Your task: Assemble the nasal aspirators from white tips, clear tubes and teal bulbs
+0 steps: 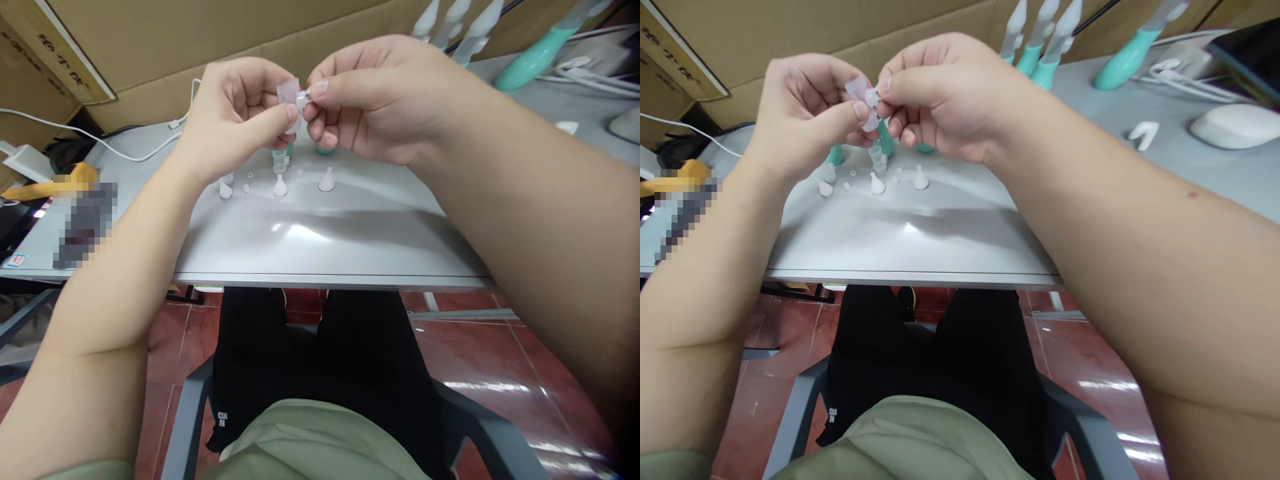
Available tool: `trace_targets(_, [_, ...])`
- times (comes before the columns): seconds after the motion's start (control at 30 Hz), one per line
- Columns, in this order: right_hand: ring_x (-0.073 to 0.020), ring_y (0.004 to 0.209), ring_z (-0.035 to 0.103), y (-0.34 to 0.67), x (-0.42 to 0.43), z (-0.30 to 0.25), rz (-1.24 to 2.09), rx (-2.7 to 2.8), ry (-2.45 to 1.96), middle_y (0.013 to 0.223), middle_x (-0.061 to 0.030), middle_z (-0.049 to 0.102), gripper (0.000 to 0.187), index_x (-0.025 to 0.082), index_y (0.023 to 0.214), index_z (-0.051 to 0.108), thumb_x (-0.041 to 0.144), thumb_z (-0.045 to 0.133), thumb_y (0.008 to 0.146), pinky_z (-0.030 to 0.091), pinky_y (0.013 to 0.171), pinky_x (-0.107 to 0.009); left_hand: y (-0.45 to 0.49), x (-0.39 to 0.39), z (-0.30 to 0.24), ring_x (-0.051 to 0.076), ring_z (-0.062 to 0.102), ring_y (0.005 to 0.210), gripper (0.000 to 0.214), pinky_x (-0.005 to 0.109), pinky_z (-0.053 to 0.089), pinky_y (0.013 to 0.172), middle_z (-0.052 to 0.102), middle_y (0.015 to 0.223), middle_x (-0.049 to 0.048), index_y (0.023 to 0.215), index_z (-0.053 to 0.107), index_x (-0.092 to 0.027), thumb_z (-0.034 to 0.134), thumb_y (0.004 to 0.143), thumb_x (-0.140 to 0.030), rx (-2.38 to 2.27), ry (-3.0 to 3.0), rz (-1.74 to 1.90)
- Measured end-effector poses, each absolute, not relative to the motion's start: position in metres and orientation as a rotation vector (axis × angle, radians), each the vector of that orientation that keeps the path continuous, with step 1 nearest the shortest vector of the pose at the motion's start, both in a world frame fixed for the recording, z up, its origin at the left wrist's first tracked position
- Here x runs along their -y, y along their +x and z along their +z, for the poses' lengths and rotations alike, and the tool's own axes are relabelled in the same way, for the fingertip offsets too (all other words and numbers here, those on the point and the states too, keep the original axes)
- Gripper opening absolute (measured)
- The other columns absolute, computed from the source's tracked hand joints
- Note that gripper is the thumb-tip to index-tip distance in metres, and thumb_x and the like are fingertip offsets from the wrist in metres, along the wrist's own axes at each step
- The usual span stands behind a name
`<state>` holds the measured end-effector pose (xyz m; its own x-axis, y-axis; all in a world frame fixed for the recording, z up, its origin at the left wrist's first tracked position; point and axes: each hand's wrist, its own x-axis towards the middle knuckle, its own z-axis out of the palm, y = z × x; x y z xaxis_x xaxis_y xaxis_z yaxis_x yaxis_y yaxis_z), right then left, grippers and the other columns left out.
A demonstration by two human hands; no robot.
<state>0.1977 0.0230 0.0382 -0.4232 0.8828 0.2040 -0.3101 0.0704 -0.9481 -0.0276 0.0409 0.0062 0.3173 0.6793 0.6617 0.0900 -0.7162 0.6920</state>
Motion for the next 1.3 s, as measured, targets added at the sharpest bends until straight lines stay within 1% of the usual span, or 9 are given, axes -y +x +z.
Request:
trace_targets(0.13, [-0.0125,0.054,0.069,0.197,-0.023,0.037,1.553,1.349,-0.622,0.072,-0.0085,0.074,0.062,0.010,0.071,0.078,-0.020,0.044,0.114,0.054,0.050,-0.019,-0.028,-0.039,0.005,0.034,0.091,0.088,0.015,0.049,0.075,0.073,0.090,0.099,0.0069,0.101,0.088,-0.028,0.095,0.088,-0.031,-0.621,2.024,1.383])
trace_targets(0.37, [-0.0125,0.058,0.069,0.216,-0.027,0.048,1.279,1.456,-0.846,0.066,-0.0035,0.072,0.057,0.018,0.061,0.073,-0.018,0.058,0.103,0.058,0.055,-0.020,-0.011,-0.001,0.015,0.050,0.092,0.136,0.062,0.067,0.082,0.106,0.093,0.118,0.0110,0.151,0.090,-0.035,0.111,0.096,-0.053,-0.806,2.063,1.266])
trace_targets(0.43, [-0.0148,0.064,0.075,0.229,-0.032,0.052,1.074,1.792,-0.989,0.068,-0.0023,0.079,0.051,0.018,0.070,0.085,-0.022,0.071,0.098,0.059,0.061,-0.020,-0.009,0.004,0.017,0.051,0.092,0.138,0.067,0.068,0.082,0.107,0.094,0.121,0.0111,0.156,0.089,-0.037,0.110,0.095,-0.055,-0.768,2.065,1.282])
trace_targets(0.53, [-0.0127,0.068,0.075,0.242,-0.043,0.052,0.697,2.174,-1.249,0.075,0.0049,0.086,0.050,0.025,0.091,0.101,-0.024,0.093,0.091,0.047,0.060,-0.020,-0.015,-0.001,0.020,0.050,0.092,0.135,0.065,0.068,0.082,0.105,0.094,0.117,0.0103,0.152,0.092,-0.039,0.109,0.093,-0.058,-0.728,2.064,1.304])
trace_targets(0.7, [-0.0194,0.064,0.072,0.245,-0.062,0.039,0.336,2.533,-1.446,0.077,0.0085,0.087,0.041,0.034,0.087,0.104,-0.006,0.112,0.088,0.045,0.058,-0.034,-0.029,-0.015,0.021,0.048,0.094,0.118,0.045,0.068,0.083,0.099,0.092,0.105,0.0084,0.118,0.097,-0.039,0.112,0.080,-0.060,-0.711,2.109,1.297])
trace_targets(0.93, [-0.0188,0.071,0.072,0.253,-0.059,0.046,0.295,2.486,-1.450,0.082,0.0077,0.089,0.036,0.036,0.094,0.106,0.002,0.116,0.093,0.045,0.061,-0.033,-0.009,0.004,0.013,0.052,0.090,0.138,0.069,0.067,0.082,0.103,0.094,0.123,0.0108,0.158,0.092,-0.041,0.109,0.093,-0.057,-0.694,2.060,1.310])
trace_targets(1.03, [-0.0102,0.065,0.062,0.247,-0.042,0.056,0.388,2.226,-1.264,0.068,0.0084,0.078,0.041,0.028,0.088,0.102,-0.011,0.103,0.100,0.039,0.057,-0.022,-0.013,-0.006,0.008,0.053,0.089,0.138,0.063,0.066,0.082,0.101,0.093,0.119,0.0110,0.152,0.094,-0.040,0.111,0.093,-0.056,-0.721,2.068,1.293])
trace_targets(1.13, [-0.0068,0.059,0.063,0.234,-0.025,0.059,0.766,1.954,-0.961,0.072,0.0099,0.079,0.044,0.024,0.101,0.103,-0.014,0.085,0.112,0.045,0.051,-0.016,-0.024,-0.028,0.003,0.052,0.090,0.128,0.049,0.065,0.080,0.096,0.088,0.103,0.0105,0.133,0.099,-0.037,0.113,0.090,-0.056,-0.773,2.129,1.296])
trace_targets(1.3, [-0.0036,0.069,0.062,0.213,-0.017,0.050,0.814,1.843,-0.792,0.071,0.0083,0.077,0.044,0.021,0.087,0.100,-0.023,0.098,0.094,0.046,0.058,-0.008,-0.040,-0.064,-0.006,0.032,0.070,0.076,0.026,0.057,0.065,0.075,0.072,0.075,0.0051,0.083,0.091,-0.035,0.108,0.084,-0.056,-0.847,2.392,1.420])
